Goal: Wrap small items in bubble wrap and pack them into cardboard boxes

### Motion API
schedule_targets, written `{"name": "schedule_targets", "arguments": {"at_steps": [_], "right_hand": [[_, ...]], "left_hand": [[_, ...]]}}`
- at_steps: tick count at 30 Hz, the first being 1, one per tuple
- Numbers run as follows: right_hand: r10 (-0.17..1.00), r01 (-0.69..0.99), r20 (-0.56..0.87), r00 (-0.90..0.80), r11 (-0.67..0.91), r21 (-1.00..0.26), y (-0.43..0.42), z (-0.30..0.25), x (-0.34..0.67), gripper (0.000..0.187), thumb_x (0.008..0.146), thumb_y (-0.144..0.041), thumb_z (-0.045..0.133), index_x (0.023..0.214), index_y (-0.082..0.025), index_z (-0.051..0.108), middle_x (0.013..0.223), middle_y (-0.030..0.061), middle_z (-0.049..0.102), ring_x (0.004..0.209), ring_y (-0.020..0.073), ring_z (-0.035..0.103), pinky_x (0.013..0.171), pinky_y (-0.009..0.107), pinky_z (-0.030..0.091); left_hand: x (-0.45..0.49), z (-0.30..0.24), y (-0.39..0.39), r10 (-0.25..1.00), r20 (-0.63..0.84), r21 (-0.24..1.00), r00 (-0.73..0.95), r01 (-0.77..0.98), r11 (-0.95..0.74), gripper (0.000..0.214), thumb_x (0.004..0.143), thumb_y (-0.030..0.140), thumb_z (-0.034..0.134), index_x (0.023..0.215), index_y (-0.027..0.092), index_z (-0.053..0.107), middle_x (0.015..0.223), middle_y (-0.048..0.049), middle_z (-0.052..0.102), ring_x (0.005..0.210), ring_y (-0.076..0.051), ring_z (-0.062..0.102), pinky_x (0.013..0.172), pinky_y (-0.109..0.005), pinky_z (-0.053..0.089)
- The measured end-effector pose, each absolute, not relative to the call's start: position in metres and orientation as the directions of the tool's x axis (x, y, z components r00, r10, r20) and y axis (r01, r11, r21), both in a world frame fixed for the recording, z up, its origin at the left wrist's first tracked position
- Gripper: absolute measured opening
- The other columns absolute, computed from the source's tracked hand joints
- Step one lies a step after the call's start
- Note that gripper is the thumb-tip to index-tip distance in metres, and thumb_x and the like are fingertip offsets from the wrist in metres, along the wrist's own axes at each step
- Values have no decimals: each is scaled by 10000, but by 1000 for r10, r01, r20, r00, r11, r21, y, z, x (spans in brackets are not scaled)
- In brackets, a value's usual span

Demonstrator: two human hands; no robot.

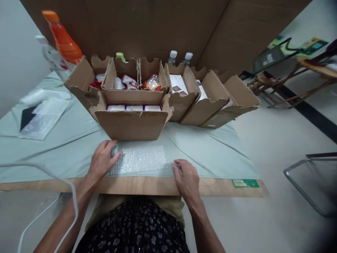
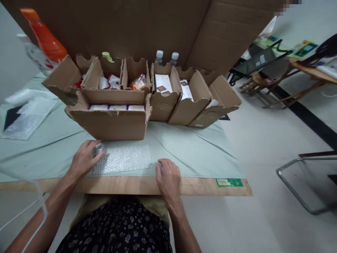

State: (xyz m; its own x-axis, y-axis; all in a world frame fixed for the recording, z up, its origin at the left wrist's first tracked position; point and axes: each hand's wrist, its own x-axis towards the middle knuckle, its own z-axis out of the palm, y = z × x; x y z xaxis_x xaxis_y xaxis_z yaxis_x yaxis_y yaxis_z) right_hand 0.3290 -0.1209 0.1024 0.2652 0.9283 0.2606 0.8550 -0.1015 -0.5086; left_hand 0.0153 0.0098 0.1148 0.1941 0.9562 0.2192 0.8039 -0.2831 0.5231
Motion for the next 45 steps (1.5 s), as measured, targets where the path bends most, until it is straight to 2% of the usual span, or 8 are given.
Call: {"name": "schedule_targets", "arguments": {"at_steps": [11, 20, 26, 31, 34, 38, 41, 45], "right_hand": [[857, 791, 168, -488, 515, -330, -42, 107, 223, 333, 999, -152, 487, 1292, -186, 643, 1474, 106, 584, 1358, 266, 504, 1034, 409, 447], [970, 981, 235, 55, -9, -192, -100, 96, 355, 337, 1009, -254, 465, 1253, -141, 669, 1365, 166, 661, 1331, 330, 544, 1014, 489, 435], [977, 961, 213, -27, 84, -262, -56, 104, 313, 360, 950, -222, 539, 1294, -165, 628, 1411, 163, 617, 1310, 312, 533, 1021, 454, 428], [985, 910, 170, -20, 89, -405, -38, 103, 300, 121, 915, -205, 569, 966, -181, 676, 1311, 163, 668, 1263, 313, 557, 1016, 459, 425], [982, 771, 173, 79, 50, -635, -49, 103, 306, 130, 931, -277, 546, 944, -200, 650, 1060, 99, 735, 981, 243, 664, 876, 378, 491], [977, 507, 36, 212, -78, -858, -61, 102, 315, 443, 878, -354, 597, 1277, -161, 580, 827, 18, 698, 647, 165, 611, 650, 297, 499], [982, 450, -2, 186, -87, -889, -67, 103, 318, 643, 854, -344, 633, 1456, -175, 483, 1019, 73, 728, 710, 160, 649, 700, 316, 544], [999, 583, 14, -29, 28, -812, -79, 106, 315, 338, 870, -258, 609, 1189, -223, 715, 1138, 88, 745, 1047, 231, 679, 955, 423, 534]], "left_hand": [[31, 98, -26, 846, 287, 455, 449, 714, -533, 262, 941, 180, 491, 1082, 198, 711, 1046, -121, 699, 981, -286, 601, 892, -442, 504], [21, 84, -18, 827, 318, 517, 464, 646, -561, 227, 922, 240, 530, 1044, 221, 720, 1047, -104, 687, 970, -281, 598, 875, -429, 503], [4, 90, -9, 910, 352, 441, 219, 819, -368, 358, 883, 333, 566, 1182, 170, 676, 1255, -191, 627, 1158, -374, 555, 1003, -551, 462], [7, 90, -5, 952, 269, 516, 143, 813, -268, 98, 783, 287, 622, 833, 213, 663, 1313, -166, 634, 1325, -401, 470, 1070, -582, 405], [11, 99, -12, 972, 213, 651, 102, 726, -219, 111, 823, 315, 575, 818, 219, 630, 1062, -106, 723, 1064, -289, 645, 947, -449, 504], [8, 111, -20, 999, -15, 813, 35, 582, -8, 629, 810, 455, 623, 1354, 153, 531, 758, 8, 684, 643, -170, 636, 671, -305, 525], [6, 110, -23, 997, -35, 859, 66, 512, -4, 748, 805, 451, 620, 1469, 152, 453, 831, -15, 703, 685, -167, 657, 676, -302, 535], [11, 98, -32, 970, 67, 800, 235, 567, -193, 332, 831, 341, 556, 1088, 217, 726, 889, -39, 721, 696, -169, 648, 670, -306, 543]]}}
